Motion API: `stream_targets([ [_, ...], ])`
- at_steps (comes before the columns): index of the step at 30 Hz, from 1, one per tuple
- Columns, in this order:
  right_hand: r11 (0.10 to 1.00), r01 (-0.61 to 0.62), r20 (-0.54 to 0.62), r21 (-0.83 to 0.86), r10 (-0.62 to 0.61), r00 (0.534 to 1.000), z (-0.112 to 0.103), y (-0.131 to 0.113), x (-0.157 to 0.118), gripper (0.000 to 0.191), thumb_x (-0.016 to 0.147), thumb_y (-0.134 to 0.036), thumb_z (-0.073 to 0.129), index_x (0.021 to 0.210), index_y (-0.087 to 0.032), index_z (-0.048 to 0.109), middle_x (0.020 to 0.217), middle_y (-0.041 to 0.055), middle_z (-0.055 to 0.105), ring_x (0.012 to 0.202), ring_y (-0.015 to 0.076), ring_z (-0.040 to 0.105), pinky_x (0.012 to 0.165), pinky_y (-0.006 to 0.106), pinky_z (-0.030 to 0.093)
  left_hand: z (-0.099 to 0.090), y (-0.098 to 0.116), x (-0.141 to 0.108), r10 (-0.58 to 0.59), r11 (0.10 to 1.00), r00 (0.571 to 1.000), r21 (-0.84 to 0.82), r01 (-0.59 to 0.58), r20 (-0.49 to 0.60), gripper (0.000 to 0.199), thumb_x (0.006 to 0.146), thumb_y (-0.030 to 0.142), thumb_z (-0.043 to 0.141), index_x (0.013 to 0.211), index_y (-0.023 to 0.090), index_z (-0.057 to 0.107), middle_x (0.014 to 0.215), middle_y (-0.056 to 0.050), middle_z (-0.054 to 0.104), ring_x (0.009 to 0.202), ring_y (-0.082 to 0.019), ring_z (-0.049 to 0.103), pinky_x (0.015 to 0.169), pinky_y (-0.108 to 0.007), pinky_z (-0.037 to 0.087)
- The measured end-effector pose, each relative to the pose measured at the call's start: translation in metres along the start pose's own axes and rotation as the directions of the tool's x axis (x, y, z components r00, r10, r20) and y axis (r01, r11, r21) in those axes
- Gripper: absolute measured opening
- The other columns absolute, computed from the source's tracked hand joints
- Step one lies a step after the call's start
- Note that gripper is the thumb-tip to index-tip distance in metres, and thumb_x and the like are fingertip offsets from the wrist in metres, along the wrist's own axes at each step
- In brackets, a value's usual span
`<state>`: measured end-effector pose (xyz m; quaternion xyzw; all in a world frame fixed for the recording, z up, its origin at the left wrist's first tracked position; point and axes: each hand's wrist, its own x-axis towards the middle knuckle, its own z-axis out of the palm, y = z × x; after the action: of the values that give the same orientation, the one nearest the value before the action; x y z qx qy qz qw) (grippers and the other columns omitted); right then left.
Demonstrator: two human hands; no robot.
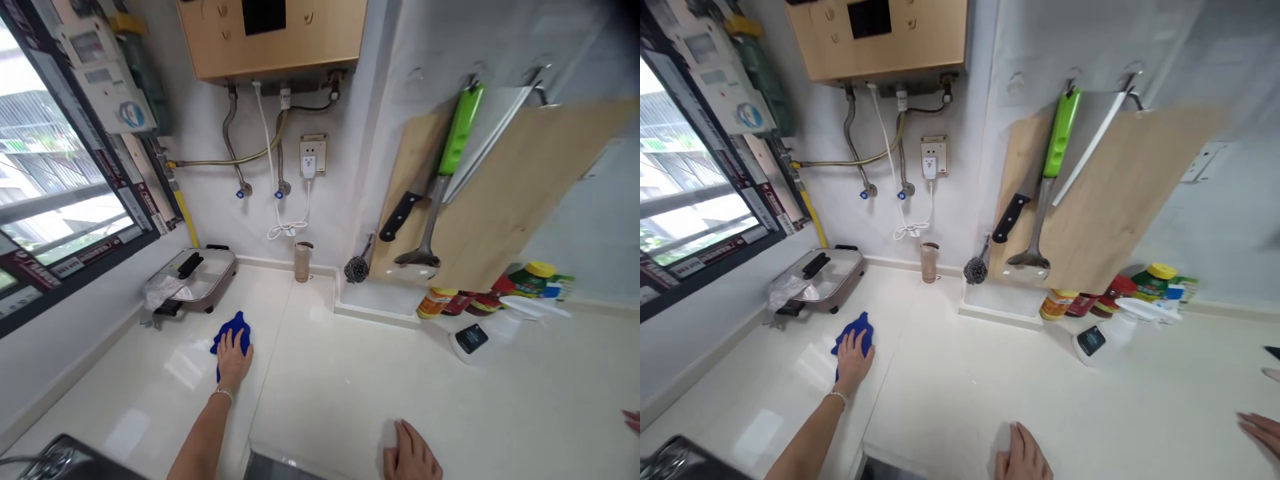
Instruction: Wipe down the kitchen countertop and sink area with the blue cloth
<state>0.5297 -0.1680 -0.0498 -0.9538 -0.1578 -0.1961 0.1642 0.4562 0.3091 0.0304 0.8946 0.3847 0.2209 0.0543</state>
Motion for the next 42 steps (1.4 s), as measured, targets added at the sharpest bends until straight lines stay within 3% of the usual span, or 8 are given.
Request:
stream_targets([
  [6, 0.997, 0.059, -0.009, -0.042, -0.059, 0.998, -0.019, -0.015, 0.004, 0.042, 0.092, -0.026, 0.039, 0.128, -0.011, 0.054, 0.132, 0.0168, 0.06, 0.116, 0.0318, 0.055, 0.089, 0.046, 0.043, -0.023, 0.023, -0.087, 0.064, 0.998, 0.997, -0.01, -0.064, 0.044, 0.059, 0.089, 0.039, 0.055, 0.145, 0.021, 0.049, 0.158, -0.016, 0.041, 0.148, -0.038, 0.032, 0.121, -0.059, 0.029],
  [12, 0.996, 0.076, 0.006, -0.043, -0.076, 0.997, -0.034, -0.02, 0.004, 0.041, 0.092, -0.021, 0.04, 0.129, -0.009, 0.052, 0.132, 0.0177, 0.059, 0.12, 0.0321, 0.052, 0.091, 0.045, 0.04, -0.034, 0.083, -0.166, 0.26, 0.964, 0.956, -0.102, -0.247, 0.138, 0.062, 0.086, 0.037, 0.059, 0.147, 0.026, 0.048, 0.163, -0.013, 0.034, 0.15, -0.038, 0.029, 0.121, -0.06, 0.031],
  [17, 0.996, 0.085, -0.024, -0.023, -0.086, 0.996, -0.029, -0.018, 0.002, 0.041, 0.092, -0.023, 0.042, 0.13, -0.01, 0.051, 0.132, 0.017, 0.059, 0.118, 0.0313, 0.053, 0.091, 0.044, 0.04, -0.028, 0.15, -0.219, 0.523, 0.837, 0.826, -0.308, -0.452, 0.209, 0.066, 0.089, 0.049, 0.058, 0.151, 0.032, 0.041, 0.167, -0.009, 0.026, 0.152, -0.036, 0.026, 0.121, -0.062, 0.031],
  [21, 0.995, 0.097, -0.046, -0.009, -0.097, 0.994, -0.025, -0.016, 0.003, 0.041, 0.092, -0.024, 0.041, 0.13, -0.011, 0.051, 0.131, 0.0164, 0.06, 0.118, 0.0303, 0.053, 0.091, 0.044, 0.042, -0.017, 0.201, -0.235, 0.67, 0.701, 0.718, -0.482, -0.526, 0.189, 0.06, 0.093, 0.055, 0.049, 0.151, 0.041, 0.037, 0.168, 0.0, 0.021, 0.154, -0.03, 0.022, 0.124, -0.058, 0.03],
  [26, 0.996, 0.087, -0.05, 0.017, -0.086, 0.995, -0.021, -0.011, 0.005, 0.042, 0.091, -0.025, 0.04, 0.131, -0.014, 0.05, 0.128, 0.0157, 0.061, 0.117, 0.0297, 0.054, 0.092, 0.045, 0.044, 0.008, 0.236, -0.209, 0.772, 0.568, 0.616, -0.606, -0.556, 0.158, 0.059, 0.091, 0.056, 0.052, 0.147, 0.039, 0.044, 0.165, -0.002, 0.032, 0.153, -0.03, 0.025, 0.125, -0.057, 0.028],
  [31, 0.996, 0.088, -0.08, 0.001, -0.088, 0.993, -0.017, -0.007, 0.007, 0.039, 0.091, -0.023, 0.04, 0.126, -0.014, 0.054, 0.126, 0.0141, 0.062, 0.112, 0.0281, 0.056, 0.092, 0.044, 0.044, 0.037, 0.234, -0.151, 0.803, 0.52, 0.581, -0.63, -0.577, 0.13, 0.054, 0.088, 0.052, 0.058, 0.14, 0.037, 0.054, 0.161, -0.004, 0.04, 0.149, -0.031, 0.032, 0.123, -0.058, 0.03],
  [34, 0.996, 0.089, -0.071, 0.013, -0.088, 0.994, -0.017, -0.005, 0.006, 0.039, 0.091, -0.024, 0.04, 0.126, -0.014, 0.055, 0.127, 0.014, 0.062, 0.113, 0.0279, 0.056, 0.093, 0.043, 0.044, 0.045, 0.221, -0.107, 0.765, 0.571, 0.632, -0.587, -0.575, 0.125, 0.051, 0.088, 0.045, 0.06, 0.138, 0.033, 0.056, 0.158, -0.007, 0.043, 0.149, -0.032, 0.032, 0.122, -0.059, 0.03],
  [42, 0.998, 0.064, 0.0, 0.002, -0.064, 0.998, -0.008, 0.015, -0.002, 0.044, 0.091, -0.032, 0.042, 0.131, -0.018, 0.054, 0.131, 0.0135, 0.062, 0.112, 0.0313, 0.058, 0.088, 0.047, 0.046, 0.062, 0.172, 0.003, 0.503, 0.796, 0.858, -0.44, -0.414, 0.102, 0.047, 0.092, 0.037, 0.055, 0.138, 0.03, 0.055, 0.156, -0.01, 0.044, 0.149, -0.031, 0.031, 0.124, -0.059, 0.027],
])
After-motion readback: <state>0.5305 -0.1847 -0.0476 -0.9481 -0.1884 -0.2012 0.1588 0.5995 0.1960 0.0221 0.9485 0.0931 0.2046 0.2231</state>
